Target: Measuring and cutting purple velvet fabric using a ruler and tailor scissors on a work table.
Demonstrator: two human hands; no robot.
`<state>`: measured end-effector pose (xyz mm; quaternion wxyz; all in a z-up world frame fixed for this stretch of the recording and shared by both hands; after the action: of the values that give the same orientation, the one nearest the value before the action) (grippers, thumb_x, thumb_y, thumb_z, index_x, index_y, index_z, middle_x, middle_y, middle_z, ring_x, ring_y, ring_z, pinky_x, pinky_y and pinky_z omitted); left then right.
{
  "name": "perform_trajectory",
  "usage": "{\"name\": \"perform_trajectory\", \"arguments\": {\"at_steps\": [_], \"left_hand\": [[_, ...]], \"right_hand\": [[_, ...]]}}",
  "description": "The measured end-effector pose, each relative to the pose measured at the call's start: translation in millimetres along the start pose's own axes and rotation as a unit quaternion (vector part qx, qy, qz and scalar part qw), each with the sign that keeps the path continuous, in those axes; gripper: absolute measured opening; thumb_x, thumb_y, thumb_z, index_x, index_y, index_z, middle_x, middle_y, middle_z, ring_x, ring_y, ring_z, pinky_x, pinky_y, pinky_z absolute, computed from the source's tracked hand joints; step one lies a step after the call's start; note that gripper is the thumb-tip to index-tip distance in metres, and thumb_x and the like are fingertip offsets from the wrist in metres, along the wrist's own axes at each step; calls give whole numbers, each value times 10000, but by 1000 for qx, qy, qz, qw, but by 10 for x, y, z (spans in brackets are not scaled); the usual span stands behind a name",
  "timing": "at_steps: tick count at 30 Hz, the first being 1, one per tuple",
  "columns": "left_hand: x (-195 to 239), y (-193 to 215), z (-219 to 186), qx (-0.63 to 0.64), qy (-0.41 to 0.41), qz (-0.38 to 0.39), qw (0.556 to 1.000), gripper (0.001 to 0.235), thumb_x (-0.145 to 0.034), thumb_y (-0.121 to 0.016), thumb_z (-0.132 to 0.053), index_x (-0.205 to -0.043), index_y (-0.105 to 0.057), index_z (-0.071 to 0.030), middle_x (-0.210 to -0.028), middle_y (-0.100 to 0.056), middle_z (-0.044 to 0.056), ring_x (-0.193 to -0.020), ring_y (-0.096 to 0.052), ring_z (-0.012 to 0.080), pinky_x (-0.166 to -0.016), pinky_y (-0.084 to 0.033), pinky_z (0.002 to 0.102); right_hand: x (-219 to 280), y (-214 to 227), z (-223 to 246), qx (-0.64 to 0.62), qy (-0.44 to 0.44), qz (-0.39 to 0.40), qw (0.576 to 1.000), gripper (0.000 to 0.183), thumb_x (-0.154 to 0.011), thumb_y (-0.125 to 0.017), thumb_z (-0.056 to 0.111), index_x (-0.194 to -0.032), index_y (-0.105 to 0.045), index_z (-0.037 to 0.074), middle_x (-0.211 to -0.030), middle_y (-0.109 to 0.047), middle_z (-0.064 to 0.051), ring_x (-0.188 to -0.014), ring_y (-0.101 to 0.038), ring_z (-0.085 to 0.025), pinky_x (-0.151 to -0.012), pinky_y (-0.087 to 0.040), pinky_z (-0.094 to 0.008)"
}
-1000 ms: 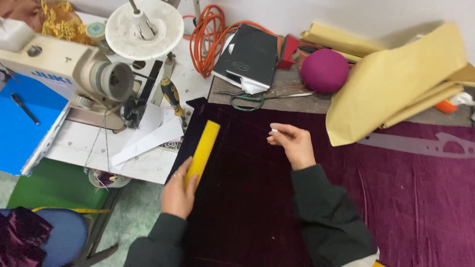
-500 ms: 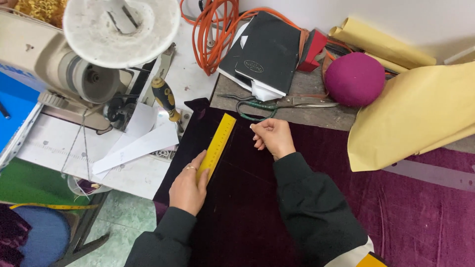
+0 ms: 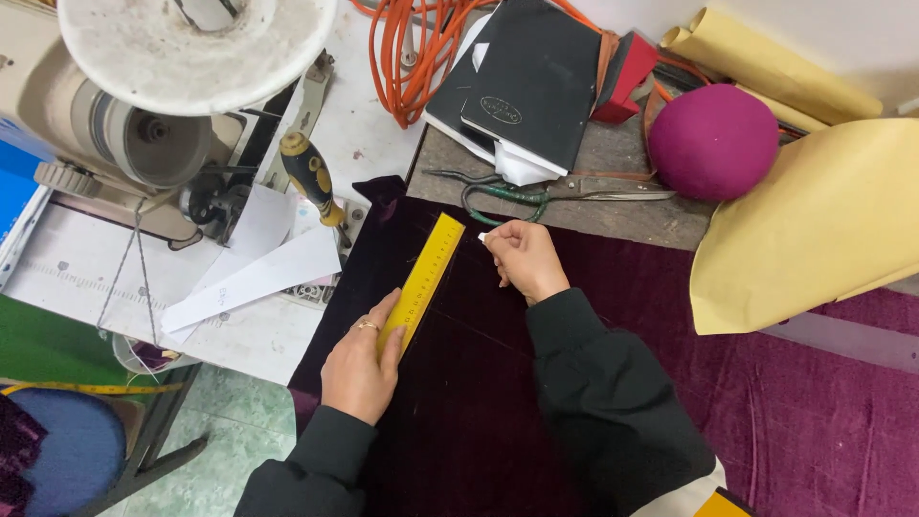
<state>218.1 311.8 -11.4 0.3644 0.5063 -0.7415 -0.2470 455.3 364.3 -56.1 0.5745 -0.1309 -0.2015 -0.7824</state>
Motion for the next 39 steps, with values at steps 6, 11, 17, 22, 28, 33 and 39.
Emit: {"name": "perform_trajectory", "arguments": {"at_steps": [6, 11, 17, 22, 28, 33, 39], "left_hand": [[-10, -22, 33, 1, -6, -4, 1000, 463, -934, -551, -220, -1392, -491, -244, -1080, -679, 142, -1073, -640, 349, -834, -557, 465], [-13, -9, 20, 2, -9, -4, 1000, 456, -934, -551, -206, -1386, -500, -223, -1072, -683, 146, -1063, -646, 349, -826, -559, 464], [-24, -63, 58, -16, -6, -11, 1000, 458, -932, -556, -220, -1387, -503, -241, -1057, -684, 139, -1045, -654, 340, -814, -563, 463], [-37, -73, 65, -24, -3, -13, 1000, 455, -931, -557, -229, -1383, -508, -248, -1044, -689, 125, -1034, -661, 329, -806, -568, 449], [-35, -85, 54, -46, -4, -16, 999, 460, -929, -557, -235, -1384, -502, -260, -1021, -690, 123, -1013, -670, 325, -797, -576, 453], [-49, -110, 62, -68, 9, 0, 998, 465, -939, -534, -260, -1399, -475, -288, -1001, -685, 104, -989, -681, 305, -775, -589, 447], [-55, -130, 59, -90, 22, 6, 996, 459, -945, -513, -292, -1402, -463, -308, -1004, -682, 74, -979, -688, 272, -774, -595, 416]], "right_hand": [[-3, -51, 14, 1, 2, 2, 1000, 128, -814, -621, 33, -865, -653, -79, -517, -541, -85, -329, -471, -99, -340, -462, -265], [25, -55, 78, -2, -5, 2, 1000, 108, -805, -622, 30, -840, -654, -67, -501, -535, -85, -315, -463, -99, -332, -455, -268], [60, -92, 157, 15, -19, 13, 1000, 137, -800, -609, 31, -865, -666, -75, -465, -535, -76, -291, -453, -102, -333, -451, -263], [12, -109, 121, 17, -16, 10, 1000, 137, -787, -602, 23, -861, -664, -74, -446, -528, -70, -272, -445, -98, -328, -449, -259], [9, -128, 147, 31, -22, -3, 999, 163, -784, -598, 33, -875, -674, -79, -435, -521, -70, -271, -437, -102, -344, -453, -258], [-44, -169, 116, 45, -28, 0, 999, 154, -759, -601, 28, -845, -681, -73, -414, -512, -62, -266, -425, -98, -337, -447, -261], [-115, -197, 116, 63, -29, 0, 998, 130, -775, -608, 42, -803, -696, -50, -411, -505, -67, -276, -437, -112, -362, -455, -269]]}}
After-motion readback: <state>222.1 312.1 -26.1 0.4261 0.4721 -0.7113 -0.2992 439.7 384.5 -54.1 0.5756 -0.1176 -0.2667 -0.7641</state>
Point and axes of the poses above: each hand's wrist, its own x-axis away from the middle knuckle, its own y-axis out of the back of the hand, z = x × y, the point moved 1 cm from there along -x, towards the middle knuckle
